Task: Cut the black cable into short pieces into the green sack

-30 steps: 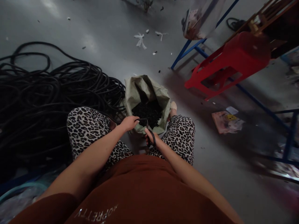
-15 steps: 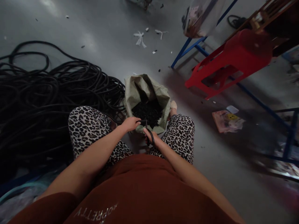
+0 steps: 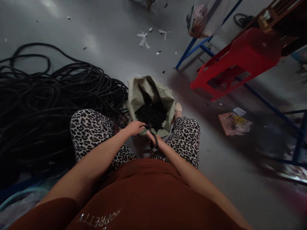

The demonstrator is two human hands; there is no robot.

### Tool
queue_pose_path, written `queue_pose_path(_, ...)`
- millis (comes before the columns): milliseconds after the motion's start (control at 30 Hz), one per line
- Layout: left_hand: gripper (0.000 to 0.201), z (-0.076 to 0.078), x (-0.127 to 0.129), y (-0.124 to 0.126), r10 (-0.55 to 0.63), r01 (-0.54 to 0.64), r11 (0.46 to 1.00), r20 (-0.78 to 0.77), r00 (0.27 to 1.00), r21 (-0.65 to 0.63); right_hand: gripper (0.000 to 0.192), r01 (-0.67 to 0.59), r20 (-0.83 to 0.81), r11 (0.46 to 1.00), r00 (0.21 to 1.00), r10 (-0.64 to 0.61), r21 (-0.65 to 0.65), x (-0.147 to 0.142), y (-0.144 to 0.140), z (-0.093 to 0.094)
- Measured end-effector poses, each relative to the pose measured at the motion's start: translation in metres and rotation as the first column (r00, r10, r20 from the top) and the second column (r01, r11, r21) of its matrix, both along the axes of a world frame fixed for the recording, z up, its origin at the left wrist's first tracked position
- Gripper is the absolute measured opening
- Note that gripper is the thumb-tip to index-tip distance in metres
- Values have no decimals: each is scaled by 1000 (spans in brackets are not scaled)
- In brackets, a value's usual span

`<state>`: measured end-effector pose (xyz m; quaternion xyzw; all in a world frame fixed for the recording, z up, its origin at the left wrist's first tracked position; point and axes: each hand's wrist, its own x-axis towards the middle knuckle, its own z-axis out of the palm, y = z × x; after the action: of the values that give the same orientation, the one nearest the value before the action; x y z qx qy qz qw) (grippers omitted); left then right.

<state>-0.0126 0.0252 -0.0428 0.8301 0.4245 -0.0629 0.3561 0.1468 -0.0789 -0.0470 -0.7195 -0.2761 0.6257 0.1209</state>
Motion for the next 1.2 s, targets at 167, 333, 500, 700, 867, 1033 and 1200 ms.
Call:
queue_pose_path(167, 33, 1, 2, 0, 15, -14, 1000, 12, 1000, -26, 54, 34, -3, 999, 999, -34, -7, -2, -1, 1)
queue_pose_path(333, 35, 1, 4, 1, 16, -16, 999, 13, 1000, -39, 54, 36, 37, 999, 999, -36, 4, -4, -1, 9)
queue_pose_path(500, 33, -2, 3, 0, 20, -19, 999, 26, 999, -40, 53, 14, 71, 1000, 997, -14, 1, -5, 1, 14)
queue_pose_path(700, 34, 0, 0, 2, 53, -52, 999, -12, 999, 10, 51, 62, 107, 998, 992, -63, 14, -2, 2, 16)
queue_pose_path(867, 32, -3, -3, 5, 53, -52, 998, -12, 999, 27, 48, 84, 94, 996, 992, -86, 20, 0, 1, 16)
queue_pose_path(1033, 31, -5, -4, 7, 69, -68, 997, -39, 997, 32, 49, 99, 97, 995, 990, -100, 22, 2, -1, 18)
queue_pose_path(1200, 32, -5, -3, 8, 73, -72, 996, -13, 997, 45, 51, 89, 66, 996, 994, -87, -14, 4, -1, 16)
